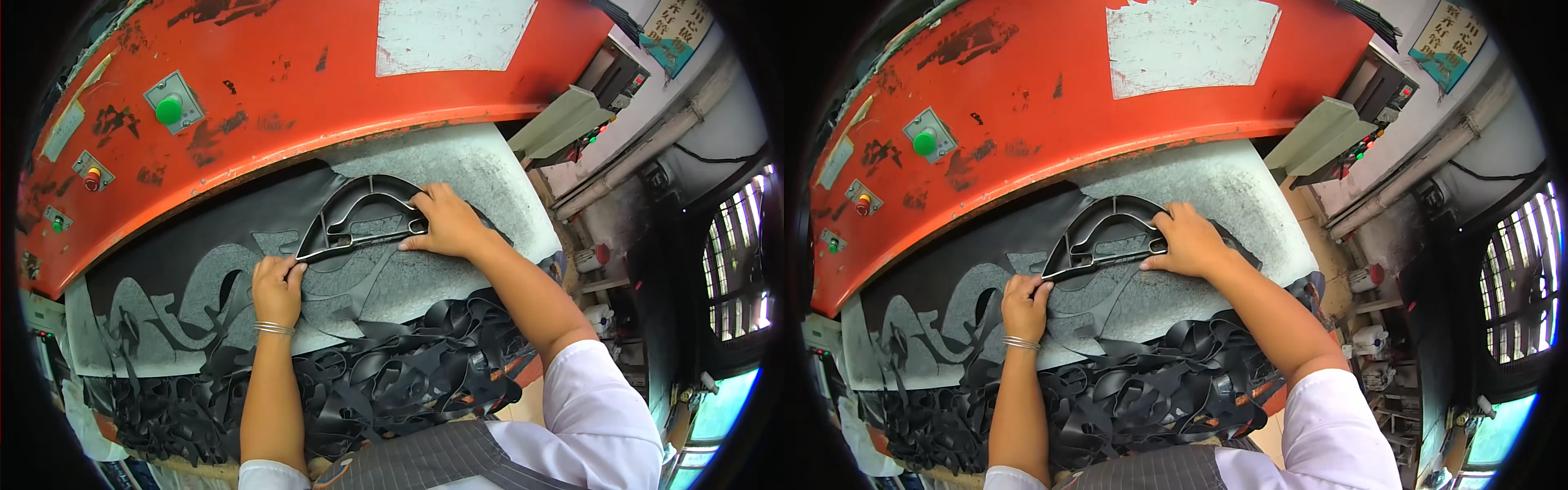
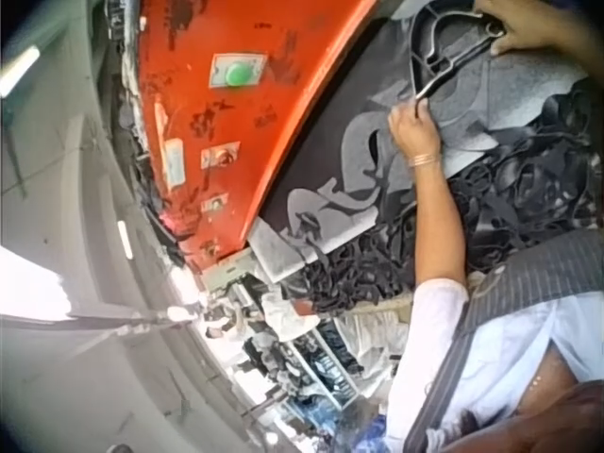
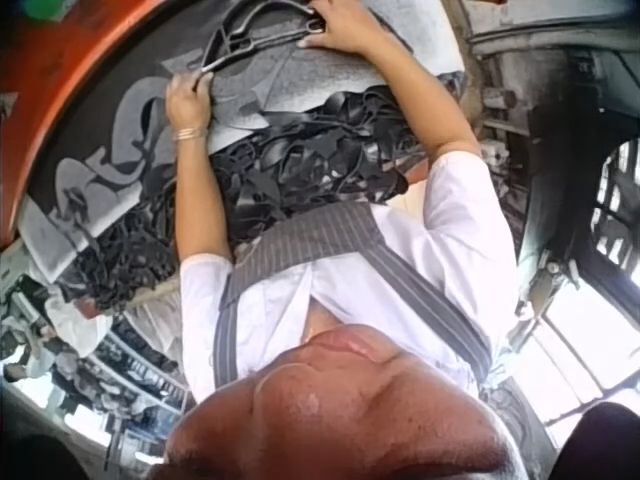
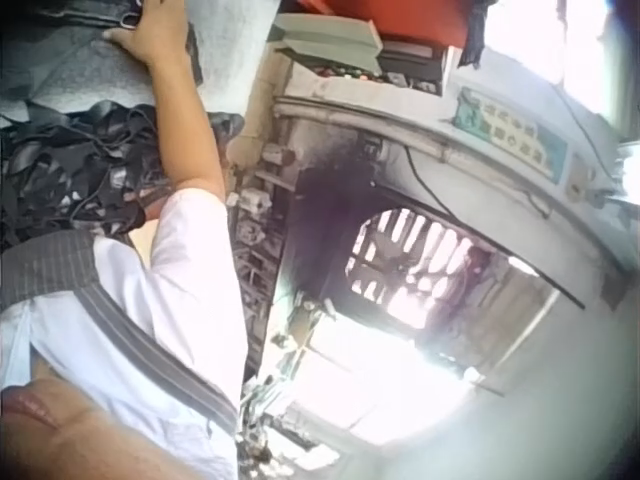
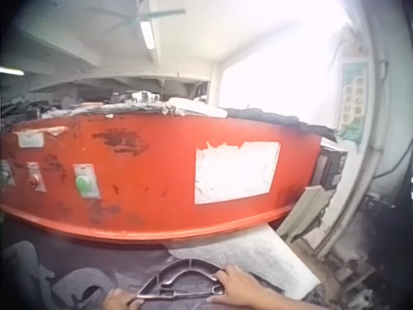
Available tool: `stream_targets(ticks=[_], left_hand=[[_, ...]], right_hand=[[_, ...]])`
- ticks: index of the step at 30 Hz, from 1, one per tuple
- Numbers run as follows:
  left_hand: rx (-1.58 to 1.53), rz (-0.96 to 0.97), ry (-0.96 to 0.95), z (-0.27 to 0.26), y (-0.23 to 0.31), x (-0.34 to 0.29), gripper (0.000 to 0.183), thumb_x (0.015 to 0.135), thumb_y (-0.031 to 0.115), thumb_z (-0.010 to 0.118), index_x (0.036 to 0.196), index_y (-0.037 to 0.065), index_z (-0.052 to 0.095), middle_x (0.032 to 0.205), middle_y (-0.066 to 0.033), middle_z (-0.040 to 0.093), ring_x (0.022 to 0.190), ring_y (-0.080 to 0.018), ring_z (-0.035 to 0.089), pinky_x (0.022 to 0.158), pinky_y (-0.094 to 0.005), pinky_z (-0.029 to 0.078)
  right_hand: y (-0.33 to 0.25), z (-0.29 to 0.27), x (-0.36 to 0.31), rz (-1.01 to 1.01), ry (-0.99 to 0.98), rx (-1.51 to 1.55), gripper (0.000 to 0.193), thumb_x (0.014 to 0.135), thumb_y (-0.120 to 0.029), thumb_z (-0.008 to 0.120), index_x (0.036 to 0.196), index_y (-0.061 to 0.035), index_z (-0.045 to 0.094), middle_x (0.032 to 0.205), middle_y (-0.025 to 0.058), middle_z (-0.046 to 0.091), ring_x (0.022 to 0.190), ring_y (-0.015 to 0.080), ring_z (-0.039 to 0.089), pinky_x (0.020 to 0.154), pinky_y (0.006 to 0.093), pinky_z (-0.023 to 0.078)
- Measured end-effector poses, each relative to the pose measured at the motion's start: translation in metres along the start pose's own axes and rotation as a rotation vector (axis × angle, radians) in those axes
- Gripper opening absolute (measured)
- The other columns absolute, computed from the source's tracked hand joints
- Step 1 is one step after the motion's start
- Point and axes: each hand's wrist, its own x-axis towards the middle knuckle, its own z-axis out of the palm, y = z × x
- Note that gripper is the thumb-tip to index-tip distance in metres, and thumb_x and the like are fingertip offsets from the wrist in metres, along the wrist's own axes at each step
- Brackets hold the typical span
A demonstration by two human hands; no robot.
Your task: Cutting shoe component shapes from a leather sheet using a hydraulic press and metal dies.
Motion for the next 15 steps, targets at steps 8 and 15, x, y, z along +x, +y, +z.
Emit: stream_targets(ticks=[8,15], left_hand=[[-0.37,-0.174,0.006,-0.015,0.006,-0.014,0.026,0.079,0.006,0.072,0.103,-0.001,0.067,0.098,-0.0074,0.06,0.092,-0.017,0.058,0.084,-0.0286,0.046],[-1.16,-0.321,0.015,-0.012,0.04,-0.033,0.047,0.077,-0.001,0.073,0.118,-0.002,0.051,0.119,-0.0109,0.054,0.103,-0.0177,0.057,0.092,-0.0312,0.046]], right_hand=[[-0.007,0.0,-0.017,-0.035,0.129,0.164,0.06,0.067,-0.039,0.083,0.107,0.0011,0.063,0.102,0.0153,0.051,0.097,0.033,0.054,0.084,0.0385,0.048],[-0.04,-0.001,-0.055,-0.153,0.025,0.716,0.06,0.073,-0.037,0.082,0.112,0.0011,0.059,0.102,0.0126,0.051,0.096,0.0264,0.053,0.085,0.0352,0.045]])
